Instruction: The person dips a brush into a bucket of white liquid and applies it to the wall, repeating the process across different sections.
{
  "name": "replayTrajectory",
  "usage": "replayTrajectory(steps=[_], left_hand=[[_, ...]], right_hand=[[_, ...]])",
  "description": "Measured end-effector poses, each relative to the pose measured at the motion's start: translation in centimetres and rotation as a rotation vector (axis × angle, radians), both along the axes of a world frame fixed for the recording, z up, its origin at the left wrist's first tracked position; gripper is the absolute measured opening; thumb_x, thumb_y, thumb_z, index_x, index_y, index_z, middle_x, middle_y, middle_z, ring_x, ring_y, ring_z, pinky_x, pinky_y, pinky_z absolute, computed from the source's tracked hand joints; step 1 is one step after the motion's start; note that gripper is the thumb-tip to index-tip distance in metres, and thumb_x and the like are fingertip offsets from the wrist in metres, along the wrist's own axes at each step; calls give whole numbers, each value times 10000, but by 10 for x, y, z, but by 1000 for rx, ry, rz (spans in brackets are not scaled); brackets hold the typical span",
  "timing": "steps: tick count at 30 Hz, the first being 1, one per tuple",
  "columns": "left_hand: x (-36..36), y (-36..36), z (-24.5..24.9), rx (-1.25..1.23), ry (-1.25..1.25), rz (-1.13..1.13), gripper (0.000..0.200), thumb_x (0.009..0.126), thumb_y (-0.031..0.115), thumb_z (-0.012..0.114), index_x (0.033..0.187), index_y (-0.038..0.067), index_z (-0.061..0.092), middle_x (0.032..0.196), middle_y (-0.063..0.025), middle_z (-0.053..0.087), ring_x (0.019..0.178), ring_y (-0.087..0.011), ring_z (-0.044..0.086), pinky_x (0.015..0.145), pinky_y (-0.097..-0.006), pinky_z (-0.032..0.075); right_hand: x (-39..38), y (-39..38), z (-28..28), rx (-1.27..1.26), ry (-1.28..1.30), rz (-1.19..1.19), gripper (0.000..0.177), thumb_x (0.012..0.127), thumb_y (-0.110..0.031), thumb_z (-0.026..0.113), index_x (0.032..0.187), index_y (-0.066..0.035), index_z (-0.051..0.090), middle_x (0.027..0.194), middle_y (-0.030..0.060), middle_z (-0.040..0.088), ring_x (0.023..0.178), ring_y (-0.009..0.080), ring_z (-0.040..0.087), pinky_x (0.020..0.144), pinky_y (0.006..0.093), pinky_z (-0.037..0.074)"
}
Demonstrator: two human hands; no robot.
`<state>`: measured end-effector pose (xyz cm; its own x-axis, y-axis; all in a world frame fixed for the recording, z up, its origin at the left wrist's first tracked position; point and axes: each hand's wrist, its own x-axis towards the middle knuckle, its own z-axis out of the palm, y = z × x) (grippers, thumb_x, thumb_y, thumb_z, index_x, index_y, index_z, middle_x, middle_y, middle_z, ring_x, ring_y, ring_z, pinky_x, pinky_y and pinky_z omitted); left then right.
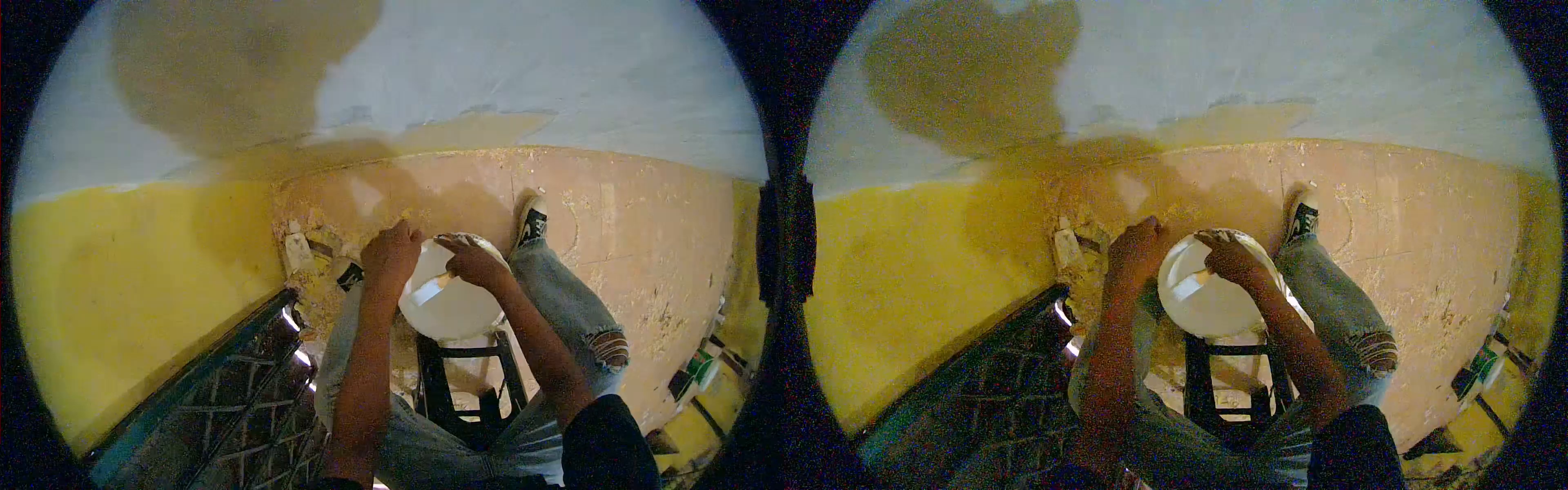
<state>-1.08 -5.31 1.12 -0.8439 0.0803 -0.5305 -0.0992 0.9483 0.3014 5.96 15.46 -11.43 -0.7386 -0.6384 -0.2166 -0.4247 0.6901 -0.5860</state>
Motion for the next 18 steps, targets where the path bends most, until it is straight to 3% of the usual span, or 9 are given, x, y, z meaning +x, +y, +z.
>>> replayTrajectory(steps=[3, 4, 6, 7, 9, 13, 15, 16, 18], left_hand=[[3, -30, -28, 76, 282, -123, 303, 925, 338, 462, 964, 61, 581, 826, -199, 663, 792, -422, 639, 718, -506, 509], [-5, -29, -10, 75, 286, -122, 303, 925, 338, 462, 964, 61, 581, 826, -199, 663, 792, -422, 639, 718, -506, 509], [-18, -29, 29, 191, 175, 289, 281, 938, 317, 454, 947, 57, 559, 810, -218, 650, 787, -428, 630, 704, -522, 496], [-21, -28, 40, 188, 175, 286, 281, 938, 317, 454, 947, 57, 559, 810, -218, 650, 787, -428, 630, 704, -522, 496], [-24, -27, 49, 184, 227, 377, 241, 943, 287, 460, 959, 65, 551, 798, -219, 645, 776, -428, 630, 676, -535, 484], [-8, 9, 35, 283, 276, 239, 221, 942, 274, 472, 1012, 69, 513, 768, -226, 634, 743, -427, 628, 642, -534, 487], [1, 37, 41, 327, 100, 150, 233, 931, 250, 500, 1072, 65, 503, 768, -242, 623, 731, -425, 622, 611, -524, 498], [11, 48, 39, 388, 113, 129, 226, 942, 244, 501, 1010, 30, 528, 747, -243, 605, 702, -422, 615, 609, -526, 495], [28, 64, 40, 449, 150, 70, 218, 913, 226, 540, 1002, 27, 542, 842, -257, 593, 677, -407, 619, 575, -501, 512]], right_hand=[[-4, 22, -22, -211, -440, -93, 140, 781, -109, 610, 880, -94, 707, 1162, 93, 633, 1111, 260, 570, 930, 403, 459], [-12, 20, -8, -212, -436, -91, 140, 781, -109, 610, 880, -94, 707, 1162, 93, 633, 1111, 260, 570, 930, 403, 459], [-25, 17, 16, -280, -482, -222, 144, 848, -104, 571, 908, -53, 691, 864, 89, 689, 810, 228, 656, 718, 363, 523], [-30, 10, 18, -283, -483, -223, 144, 848, -104, 571, 908, -53, 691, 864, 89, 689, 810, 228, 656, 718, 363, 523], [-43, -10, 17, -477, -718, -670, 190, 910, -160, 546, 902, -31, 685, 725, 65, 663, 615, 171, 629, 577, 316, 507], [-68, -70, -67, -501, -659, -917, 239, 924, -226, 555, 886, -31, 687, 666, 62, 638, 541, 138, 593, 493, 297, 474], [-73, -100, -157, -784, -108, -1015, 271, 905, -272, 582, 833, -31, 682, 601, 58, 603, 466, 126, 550, 415, 272, 425], [-85, -108, -156, -785, -112, -1014, 271, 905, -272, 582, 833, -31, 682, 601, 58, 603, 466, 126, 550, 415, 272, 425], [-114, -122, -137, -532, -698, -1157, 291, 889, -284, 598, 778, -24, 666, 592, 72, 604, 468, 125, 565, 404, 284, 430]])
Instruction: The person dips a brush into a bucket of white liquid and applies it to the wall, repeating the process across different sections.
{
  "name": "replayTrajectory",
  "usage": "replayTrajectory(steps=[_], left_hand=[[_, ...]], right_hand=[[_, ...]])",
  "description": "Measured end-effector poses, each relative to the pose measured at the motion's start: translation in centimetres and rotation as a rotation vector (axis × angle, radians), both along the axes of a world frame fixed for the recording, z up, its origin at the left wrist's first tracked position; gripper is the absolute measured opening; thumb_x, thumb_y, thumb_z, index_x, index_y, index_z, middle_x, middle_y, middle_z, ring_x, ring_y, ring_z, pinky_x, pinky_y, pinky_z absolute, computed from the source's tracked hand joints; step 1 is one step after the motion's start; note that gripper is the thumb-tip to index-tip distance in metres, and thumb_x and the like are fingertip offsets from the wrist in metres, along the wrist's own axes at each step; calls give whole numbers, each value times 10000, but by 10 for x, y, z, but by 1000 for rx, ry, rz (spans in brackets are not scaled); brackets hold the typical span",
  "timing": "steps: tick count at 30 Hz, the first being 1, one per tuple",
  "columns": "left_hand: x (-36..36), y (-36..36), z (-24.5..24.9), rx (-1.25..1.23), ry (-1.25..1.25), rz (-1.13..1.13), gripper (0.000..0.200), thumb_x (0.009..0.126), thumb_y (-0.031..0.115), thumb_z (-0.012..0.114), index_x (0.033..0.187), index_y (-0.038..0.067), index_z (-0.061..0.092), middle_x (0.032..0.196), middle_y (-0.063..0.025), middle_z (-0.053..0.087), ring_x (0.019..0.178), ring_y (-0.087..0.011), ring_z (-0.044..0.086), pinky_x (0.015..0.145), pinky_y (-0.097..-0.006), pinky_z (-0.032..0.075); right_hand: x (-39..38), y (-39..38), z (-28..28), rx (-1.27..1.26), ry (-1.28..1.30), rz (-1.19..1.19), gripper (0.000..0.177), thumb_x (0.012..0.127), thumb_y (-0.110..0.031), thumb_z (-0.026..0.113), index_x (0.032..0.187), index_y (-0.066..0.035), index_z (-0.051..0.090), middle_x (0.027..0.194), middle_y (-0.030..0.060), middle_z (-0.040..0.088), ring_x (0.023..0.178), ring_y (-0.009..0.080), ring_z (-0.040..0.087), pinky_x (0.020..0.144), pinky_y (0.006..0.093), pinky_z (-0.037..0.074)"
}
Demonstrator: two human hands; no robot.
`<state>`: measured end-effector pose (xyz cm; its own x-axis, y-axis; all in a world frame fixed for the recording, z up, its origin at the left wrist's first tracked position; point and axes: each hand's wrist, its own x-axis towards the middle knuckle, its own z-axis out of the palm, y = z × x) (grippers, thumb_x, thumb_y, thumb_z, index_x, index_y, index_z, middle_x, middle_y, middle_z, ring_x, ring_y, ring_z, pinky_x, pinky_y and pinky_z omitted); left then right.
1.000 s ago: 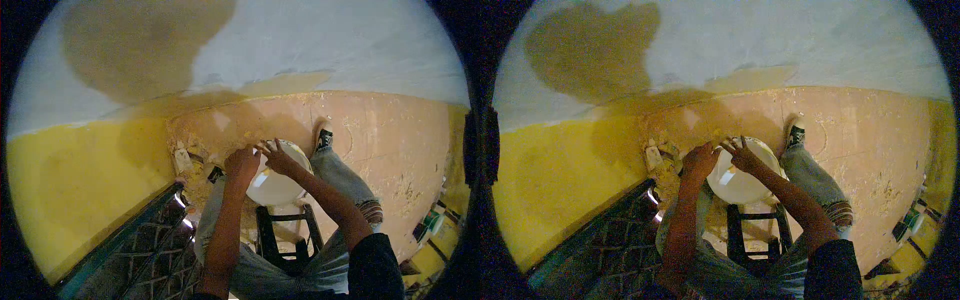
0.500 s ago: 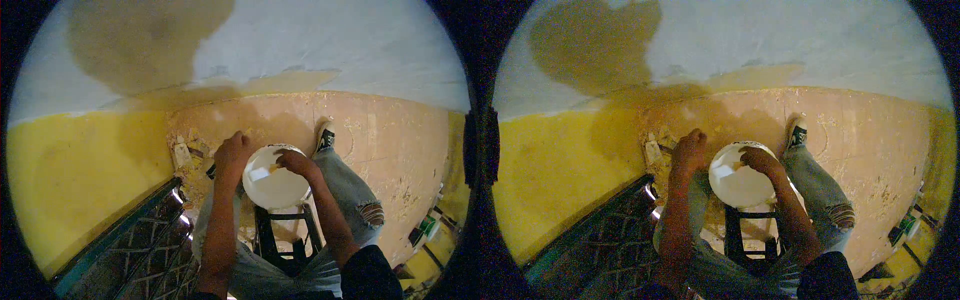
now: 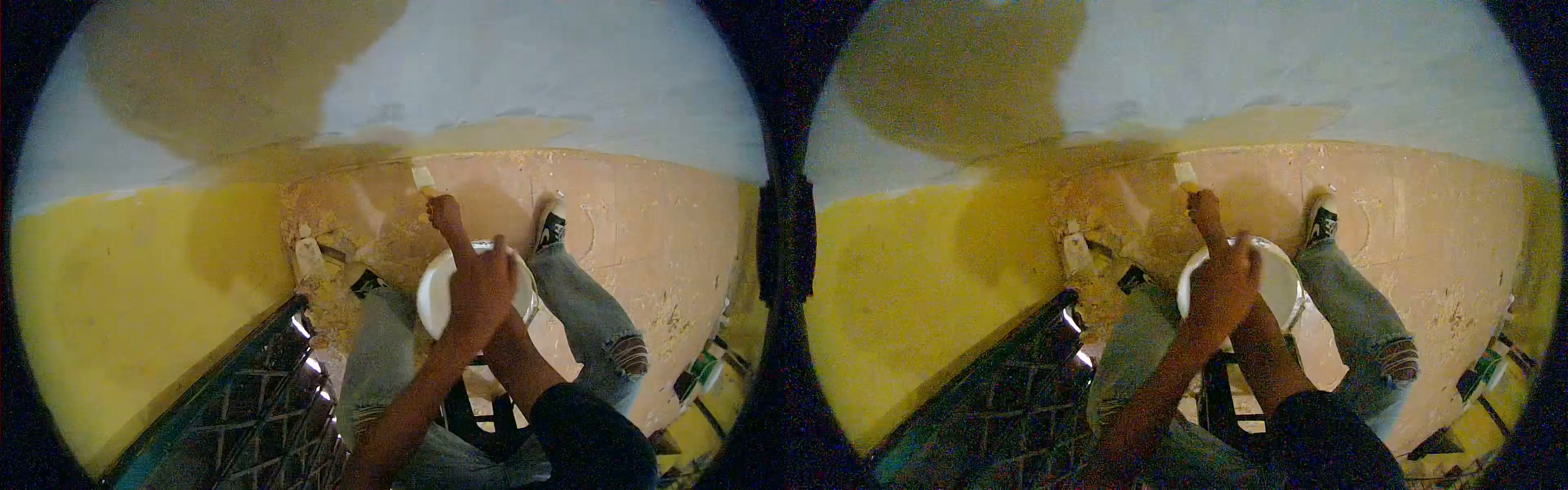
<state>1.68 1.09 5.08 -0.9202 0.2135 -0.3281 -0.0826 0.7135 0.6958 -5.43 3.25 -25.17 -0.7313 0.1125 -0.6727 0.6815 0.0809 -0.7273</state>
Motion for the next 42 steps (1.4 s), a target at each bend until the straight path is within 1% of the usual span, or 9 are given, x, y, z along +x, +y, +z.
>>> replayTrajectory(steps=[3, 6, 10, 12, 20, 25, 29, 32, 42], left_hand=[[3, 3, 9, 47, 95, -51, 255, 922, 218, 517, 1057, 2, 537, 621, -197, 627, 604, -344, 660, 596, -460, 524], [0, -6, 10, 10, 136, -46, 285, 928, 238, 516, 1049, -19, 538, 620, -189, 632, 576, -327, 656, 569, -431, 525], [3, -9, 5, 18, 76, -89, 291, 931, 245, 508, 1046, -21, 539, 628, -182, 635, 567, -306, 656, 522, -421, 522], [8, -4, -5, 76, 111, -42, 235, 920, 235, 528, 992, 11, 539, 605, -170, 614, 561, -323, 641, 535, -435, 513], [3, -12, 19, 223, 103, -42, 239, 945, 262, 490, 948, 28, 542, 645, -176, 617, 580, -332, 640, 555, -461, 513], [2, -19, 26, 207, 111, -107, 287, 960, 288, 454, 990, 24, 560, 724, -179, 645, 596, -333, 645, 565, -453, 530], [3, -21, 20, 165, 193, -128, 215, 922, 207, 518, 1019, 16, 539, 704, -155, 627, 580, -298, 640, 498, -416, 524], [4, -25, 17, 219, 369, -24, 240, 920, 208, 521, 1048, 6, 538, 698, -155, 624, 598, -297, 642, 516, -421, 528], [-4, -25, 43, 551, 346, -165, 167, 922, 222, 548, 902, 57, 526, 748, -161, 603, 658, -353, 615, 571, -447, 499]], right_hand=[[-16, -8, -108, 425, 209, 229, 290, 885, -263, 597, 743, -16, 647, 586, 76, 604, 471, 128, 572, 413, 284, 440], [-34, -7, -145, 416, 509, 113, 289, 901, -251, 590, 767, -3, 652, 596, 76, 610, 464, 132, 564, 422, 279, 438], [-34, -18, -14, 533, 417, 120, 298, 916, -255, 589, 803, 14, 652, 595, 62, 595, 451, 117, 519, 425, 241, 401], [-19, -25, 18, 278, 385, -167, 310, 928, -268, 587, 832, 19, 653, 611, 44, 579, 470, 93, 487, 440, 232, 379], [16, -51, 128, -8, 572, -409, 299, 951, -280, 562, 845, -6, 612, 603, -10, 483, 501, 50, 425, 439, 208, 322], [-11, -68, 91, -136, 729, -429, 308, 966, -317, 533, 848, -33, 563, 584, -18, 453, 487, 45, 406, 430, 209, 305], [-6, -54, -4, -233, 516, -436, 313, 964, -335, 524, 856, -44, 567, 591, -3, 503, 452, 69, 432, 412, 228, 339], [0, -54, -2, 240, 319, -267, 318, 958, -333, 531, 862, -36, 593, 599, 11, 524, 456, 81, 460, 410, 239, 373], [5, -93, 267, -45, 433, -358, 266, 957, -269, 546, 871, -25, 610, 581, 10, 501, 455, 60, 450, 383, 228, 353]])
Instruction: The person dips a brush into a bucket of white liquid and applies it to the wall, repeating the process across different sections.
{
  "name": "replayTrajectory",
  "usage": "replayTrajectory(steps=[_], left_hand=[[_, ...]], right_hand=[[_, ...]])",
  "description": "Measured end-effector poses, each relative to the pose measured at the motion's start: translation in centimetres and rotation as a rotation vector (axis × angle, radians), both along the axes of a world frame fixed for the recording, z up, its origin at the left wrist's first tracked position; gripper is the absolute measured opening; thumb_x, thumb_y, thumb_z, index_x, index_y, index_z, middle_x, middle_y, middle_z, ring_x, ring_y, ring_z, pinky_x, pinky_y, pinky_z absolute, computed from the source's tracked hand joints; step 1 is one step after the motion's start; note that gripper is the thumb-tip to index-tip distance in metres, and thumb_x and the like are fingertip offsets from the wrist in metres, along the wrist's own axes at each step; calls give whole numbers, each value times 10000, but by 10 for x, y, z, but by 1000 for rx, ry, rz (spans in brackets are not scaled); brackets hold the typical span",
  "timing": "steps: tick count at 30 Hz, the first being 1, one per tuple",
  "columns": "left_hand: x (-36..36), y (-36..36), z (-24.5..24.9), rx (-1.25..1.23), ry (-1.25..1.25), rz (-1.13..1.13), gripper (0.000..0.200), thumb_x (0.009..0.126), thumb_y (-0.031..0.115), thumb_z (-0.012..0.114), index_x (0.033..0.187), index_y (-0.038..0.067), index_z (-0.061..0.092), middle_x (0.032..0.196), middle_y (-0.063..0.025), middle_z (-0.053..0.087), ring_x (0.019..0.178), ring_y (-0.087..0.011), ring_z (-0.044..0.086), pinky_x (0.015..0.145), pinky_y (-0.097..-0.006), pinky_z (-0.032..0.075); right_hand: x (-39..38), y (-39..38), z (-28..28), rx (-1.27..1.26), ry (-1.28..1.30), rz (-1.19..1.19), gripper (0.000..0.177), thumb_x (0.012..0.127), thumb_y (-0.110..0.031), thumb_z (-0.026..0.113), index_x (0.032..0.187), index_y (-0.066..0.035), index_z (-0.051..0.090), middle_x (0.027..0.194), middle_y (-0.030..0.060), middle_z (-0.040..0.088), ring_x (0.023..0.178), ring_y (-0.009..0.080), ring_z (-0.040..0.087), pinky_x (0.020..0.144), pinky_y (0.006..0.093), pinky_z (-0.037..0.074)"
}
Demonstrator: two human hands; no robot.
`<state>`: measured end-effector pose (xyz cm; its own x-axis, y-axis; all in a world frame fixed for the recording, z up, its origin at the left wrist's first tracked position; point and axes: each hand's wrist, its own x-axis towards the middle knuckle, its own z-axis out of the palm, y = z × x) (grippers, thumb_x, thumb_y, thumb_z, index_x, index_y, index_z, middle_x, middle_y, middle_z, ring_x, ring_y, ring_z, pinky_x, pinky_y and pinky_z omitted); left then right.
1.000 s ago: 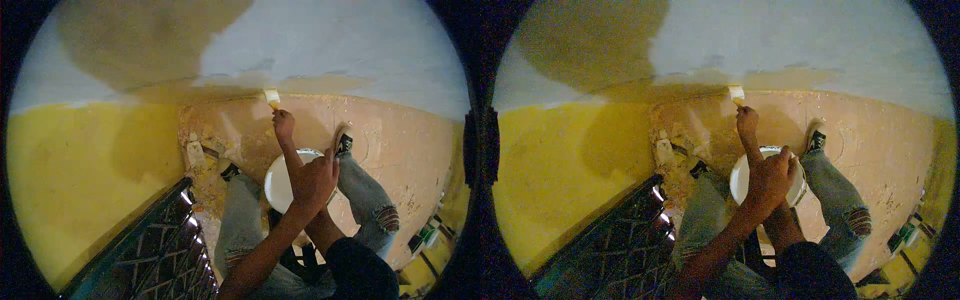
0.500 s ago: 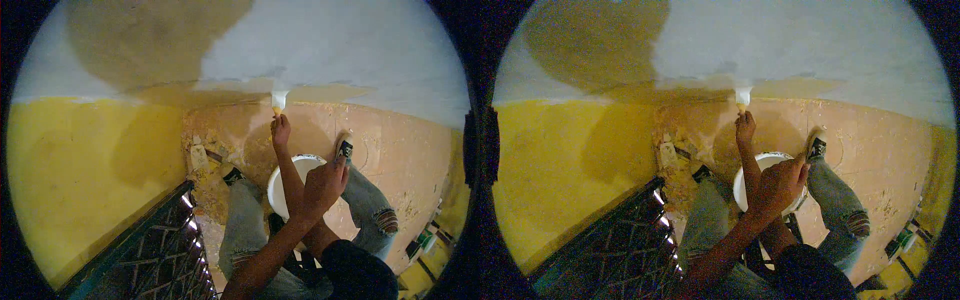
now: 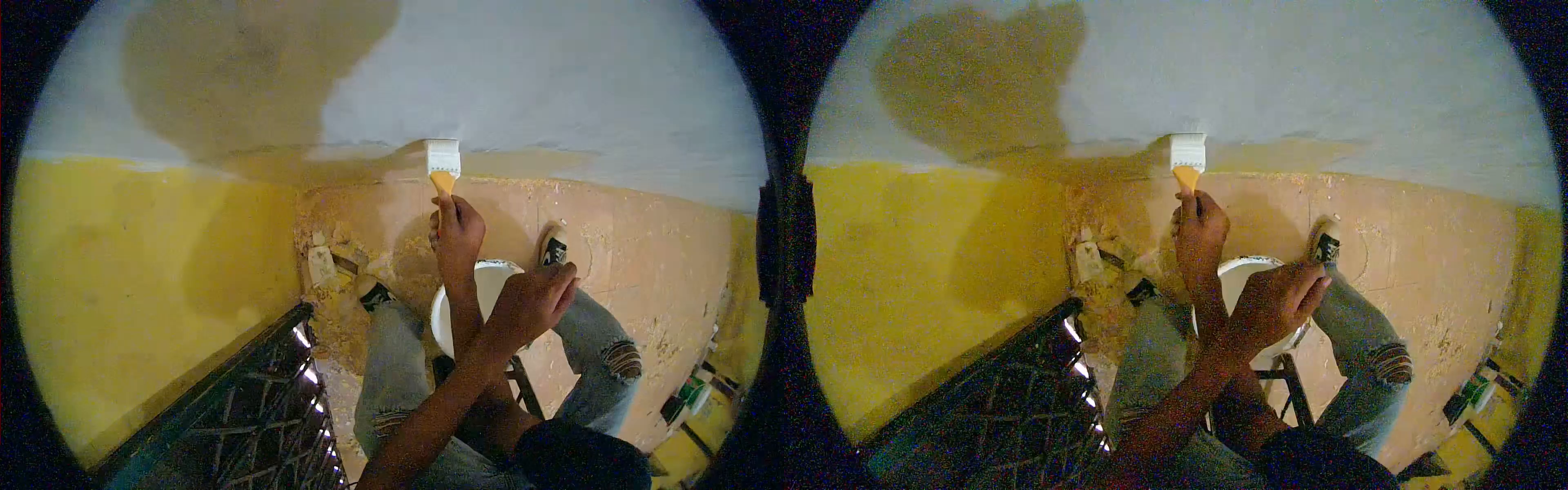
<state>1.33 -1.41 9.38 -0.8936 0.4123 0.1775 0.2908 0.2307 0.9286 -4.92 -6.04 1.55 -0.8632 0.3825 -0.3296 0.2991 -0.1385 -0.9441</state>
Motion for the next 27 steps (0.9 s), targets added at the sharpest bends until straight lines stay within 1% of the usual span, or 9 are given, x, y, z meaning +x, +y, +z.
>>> replayTrajectory(steps=[5, 12, 15, 17, 19, 20, 21, 23, 27], left_hand=[[2, 8, -2, 30, 87, 23, 142, 881, 159, 584, 929, 56, 499, 755, -121, 593, 662, -322, 621, 550, -429, 507], [1, 6, -11, -10, 126, 37, 141, 876, 156, 589, 920, 50, 508, 740, -112, 586, 616, -301, 615, 514, -410, 505], [0, 7, -12, -19, 96, 39, 139, 874, 158, 592, 907, 51, 510, 725, -110, 581, 596, -300, 610, 509, -407, 504], [2, 10, -16, -41, 82, 38, 138, 874, 159, 593, 899, 52, 510, 719, -110, 579, 589, -300, 607, 508, -406, 505], [4, 10, -17, -67, 63, 50, 135, 877, 160, 590, 910, 50, 518, 718, -109, 577, 596, -297, 608, 515, -407, 508], [3, 9, -18, -69, 61, 45, 135, 877, 160, 590, 910, 50, 518, 718, -109, 577, 596, -297, 608, 515, -407, 508], [3, 9, -19, -58, 16, 19, 160, 893, 198, 577, 963, 56, 553, 724, -129, 600, 622, -320, 615, 535, -428, 504], [3, 10, -20, -44, -27, -4, 205, 909, 236, 564, 1016, 62, 587, 730, -149, 624, 649, -342, 622, 554, -449, 499], [7, 15, -22, -44, -49, 26, 197, 904, 245, 573, 991, 69, 594, 737, -146, 633, 660, -343, 629, 568, -451, 507]], right_hand=[[12, -9, -20, -127, 92, -19, 223, 966, -236, 530, 904, -32, 597, 596, -2, 486, 452, 45, 411, 395, 216, 327], [-21, 5, -255, -214, 268, -69, 231, 976, -277, 498, 903, -66, 558, 624, -5, 474, 468, 58, 417, 411, 217, 332], [5, 8, -303, 68, -24, 73, 264, 958, -322, 527, 884, -71, 563, 608, -1, 472, 456, 75, 431, 391, 237, 339], [16, 6, -314, -479, -146, -33, 290, 931, -345, 561, 870, -62, 578, 583, 6, 476, 437, 104, 450, 364, 263, 342], [17, 3, -369, -88, -178, 88, 279, 927, -326, 559, 863, -57, 587, 578, 13, 487, 425, 120, 456, 357, 271, 342], [9, 0, -375, 305, -199, 213, 268, 923, -307, 558, 856, -51, 597, 573, 20, 498, 412, 135, 461, 350, 279, 342], [2, 1, -377, 300, -204, 203, 268, 923, -307, 558, 856, -51, 597, 573, 20, 498, 412, 135, 461, 350, 279, 342], [-19, 5, -360, -226, -264, 54, 258, 916, -273, 546, 869, -28, 610, 572, 30, 511, 387, 156, 452, 346, 291, 343], [-53, 10, -310, -159, -480, 85, 281, 926, -268, 534, 860, -5, 609, 563, 30, 503, 375, 151, 436, 347, 290, 336]])
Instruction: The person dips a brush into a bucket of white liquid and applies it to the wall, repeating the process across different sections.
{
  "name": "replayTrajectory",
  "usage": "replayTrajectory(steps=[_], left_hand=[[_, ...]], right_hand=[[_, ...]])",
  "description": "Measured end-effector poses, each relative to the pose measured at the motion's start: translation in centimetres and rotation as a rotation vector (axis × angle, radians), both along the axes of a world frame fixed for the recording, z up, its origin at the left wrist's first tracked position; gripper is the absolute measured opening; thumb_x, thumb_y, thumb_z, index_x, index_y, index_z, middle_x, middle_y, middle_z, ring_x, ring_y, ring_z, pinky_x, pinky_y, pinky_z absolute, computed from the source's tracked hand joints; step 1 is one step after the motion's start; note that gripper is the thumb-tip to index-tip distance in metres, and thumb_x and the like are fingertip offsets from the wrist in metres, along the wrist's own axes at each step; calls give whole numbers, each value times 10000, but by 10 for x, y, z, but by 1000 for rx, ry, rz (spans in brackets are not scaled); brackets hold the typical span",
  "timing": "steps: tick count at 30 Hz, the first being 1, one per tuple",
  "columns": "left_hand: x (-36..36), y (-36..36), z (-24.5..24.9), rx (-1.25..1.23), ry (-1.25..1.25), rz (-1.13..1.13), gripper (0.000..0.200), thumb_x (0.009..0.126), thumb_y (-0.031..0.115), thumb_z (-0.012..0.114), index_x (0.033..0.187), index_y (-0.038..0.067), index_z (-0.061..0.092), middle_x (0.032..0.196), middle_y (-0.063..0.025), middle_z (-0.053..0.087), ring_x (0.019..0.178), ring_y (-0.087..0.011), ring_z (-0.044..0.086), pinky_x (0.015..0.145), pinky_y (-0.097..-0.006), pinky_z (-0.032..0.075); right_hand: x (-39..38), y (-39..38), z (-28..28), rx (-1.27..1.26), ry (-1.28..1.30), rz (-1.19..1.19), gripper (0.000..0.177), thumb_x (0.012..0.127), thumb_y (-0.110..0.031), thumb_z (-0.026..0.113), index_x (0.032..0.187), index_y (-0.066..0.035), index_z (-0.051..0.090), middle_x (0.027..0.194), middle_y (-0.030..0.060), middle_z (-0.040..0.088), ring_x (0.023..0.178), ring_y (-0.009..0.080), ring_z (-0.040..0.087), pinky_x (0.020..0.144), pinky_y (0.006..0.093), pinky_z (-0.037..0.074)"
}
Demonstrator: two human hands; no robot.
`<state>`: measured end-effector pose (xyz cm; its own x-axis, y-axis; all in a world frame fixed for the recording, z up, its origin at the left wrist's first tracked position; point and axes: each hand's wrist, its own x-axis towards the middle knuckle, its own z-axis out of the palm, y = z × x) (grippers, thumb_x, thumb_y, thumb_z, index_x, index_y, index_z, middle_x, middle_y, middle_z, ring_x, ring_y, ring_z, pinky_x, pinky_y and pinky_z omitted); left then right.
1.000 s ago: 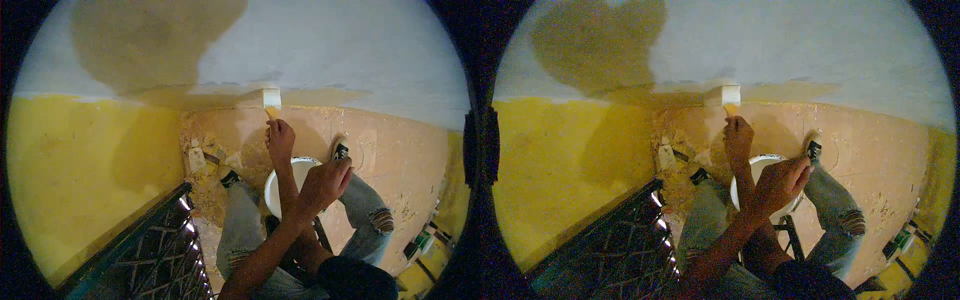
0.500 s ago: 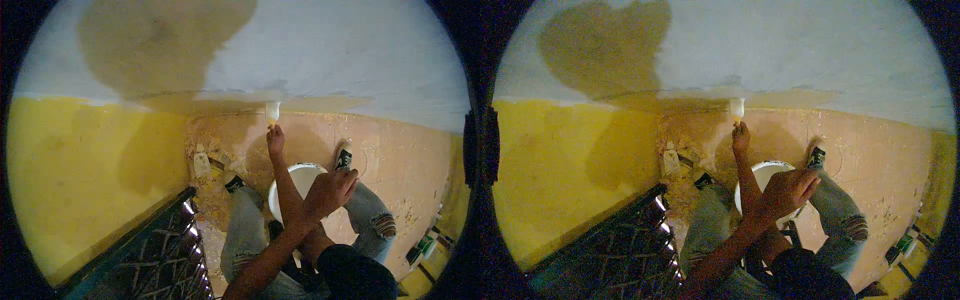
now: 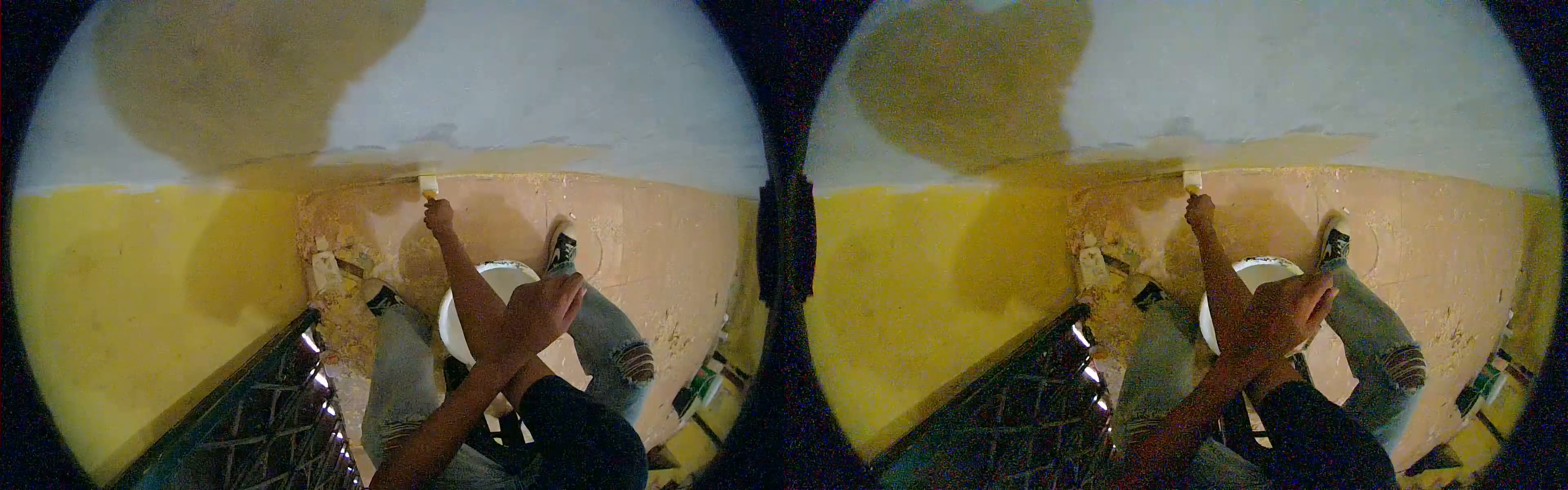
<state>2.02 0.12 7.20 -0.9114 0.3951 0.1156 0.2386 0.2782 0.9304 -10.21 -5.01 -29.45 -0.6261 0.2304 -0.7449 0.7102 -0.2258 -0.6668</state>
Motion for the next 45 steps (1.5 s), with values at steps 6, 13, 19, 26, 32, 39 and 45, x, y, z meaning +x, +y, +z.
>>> replayTrajectory(steps=[6, 13, 19, 26, 32, 39, 45], left_hand=[[-1, -2, 0, 4, -21, -20, 180, 904, 236, 570, 962, 66, 587, 762, -152, 639, 665, -350, 629, 578, -452, 510], [-6, -7, 1, -96, -64, -72, 156, 906, 212, 563, 899, 56, 552, 739, -158, 620, 670, -359, 624, 577, -461, 505], [-7, -7, -5, -12, -52, -6, 169, 910, 226, 556, 898, 58, 551, 739, -168, 618, 670, -365, 623, 588, -468, 507], [-10, -14, -2, -98, -65, -16, 191, 916, 239, 551, 932, 52, 586, 791, -163, 645, 710, -356, 639, 639, -459, 526], [-13, -19, 0, -146, -130, -31, 247, 933, 245, 530, 1014, 25, 610, 893, -175, 673, 767, -342, 658, 715, -433, 542], [-10, -8, -8, -120, -72, -47, 184, 924, 215, 536, 914, 33, 563, 783, -161, 631, 688, -348, 627, 616, -430, 503], [-13, -6, -4, -50, -43, -8, 171, 913, 210, 552, 841, 57, 528, 702, -151, 594, 628, -341, 607, 572, -436, 477]], right_hand=[[29, 0, 70, -77, 273, -108, 328, 944, -304, 536, 850, 6, 593, 542, 22, 468, 377, 113, 406, 349, 271, 316], [56, -12, 63, -53, 417, -256, 302, 953, -352, 532, 859, -66, 560, 544, 2, 449, 382, 94, 398, 344, 257, 320], [38, -13, -8, -27, 221, -54, 290, 939, -362, 532, 835, -92, 535, 555, 3, 459, 386, 106, 409, 337, 262, 315], [37, -17, -78, -518, 182, -109, 242, 936, -283, 510, 802, -81, 527, 571, 15, 480, 382, 126, 419, 320, 286, 321], [18, -31, -92, -529, 196, -153, 244, 940, -265, 537, 823, -53, 556, 550, 25, 498, 352, 151, 391, 319, 314, 319], [-3, -34, -137, 553, 422, 91, 330, 929, -286, 574, 741, -17, 618, 509, 60, 524, 389, 164, 491, 372, 318, 380], [23, -1, -2, 690, 476, -19, 374, 931, -305, 568, 728, -6, 663, 547, 96, 579, 450, 142, 541, 432, 275, 405]])
